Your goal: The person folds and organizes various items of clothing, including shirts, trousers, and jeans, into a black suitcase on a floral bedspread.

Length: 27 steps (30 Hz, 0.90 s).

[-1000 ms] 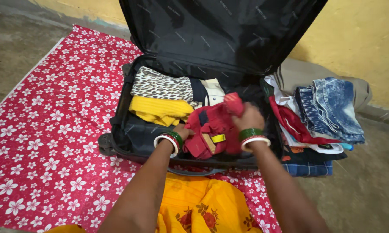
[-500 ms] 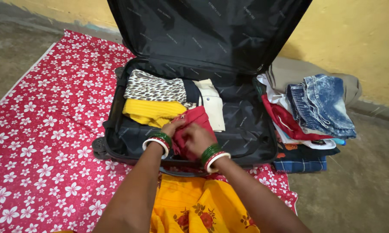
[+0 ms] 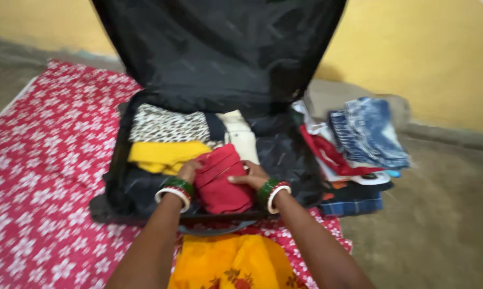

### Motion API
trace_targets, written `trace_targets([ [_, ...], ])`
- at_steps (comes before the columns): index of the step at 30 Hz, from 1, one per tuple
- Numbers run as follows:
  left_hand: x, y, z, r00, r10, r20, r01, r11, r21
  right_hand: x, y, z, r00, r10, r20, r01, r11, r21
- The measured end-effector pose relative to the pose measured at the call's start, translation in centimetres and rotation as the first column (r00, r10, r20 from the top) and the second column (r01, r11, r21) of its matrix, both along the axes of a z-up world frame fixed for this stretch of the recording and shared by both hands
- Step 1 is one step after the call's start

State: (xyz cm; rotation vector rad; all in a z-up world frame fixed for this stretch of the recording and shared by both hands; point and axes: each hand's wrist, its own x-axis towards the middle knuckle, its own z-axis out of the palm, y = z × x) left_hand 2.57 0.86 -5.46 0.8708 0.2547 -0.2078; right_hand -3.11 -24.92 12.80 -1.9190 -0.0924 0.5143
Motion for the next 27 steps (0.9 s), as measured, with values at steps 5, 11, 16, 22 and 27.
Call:
trace_targets([
  [5,-1.7,-2.4,7.2,0.992,0.053,-0.116,-0.076,0.976,-0.203,-0.7,0.2,3.7,0.993,-0.051,-0.104,0.079,0.955,0.287],
  [11,-2.8,-6.0,15.5,0.967,-0.012,0.255,-0.102,0.896,0.432,-0.6,-1.3,5.6,0.978,-0.207,0.018,0.18,0.889,0.421],
  [16,-1.7,-7.0,15.3,0.969,0.048,0.244,-0.155,0.883,0.442,-1.0,-2.8,7.1,0.974,-0.117,-0.192,0.205,0.817,0.539],
  [22,0.4,-9.6,16.6,0.95,0.15,0.274,-0.253,0.885,0.391,0.4,-4.9,9.5,0.989,-0.128,-0.07,0.145,0.833,0.533],
  [27,1.8,-14.8,19.9,0.942,0.075,0.328,-0.185,0.929,0.319,3.7,-9.8,12.8,0.976,-0.213,0.048,0.173,0.886,0.429],
])
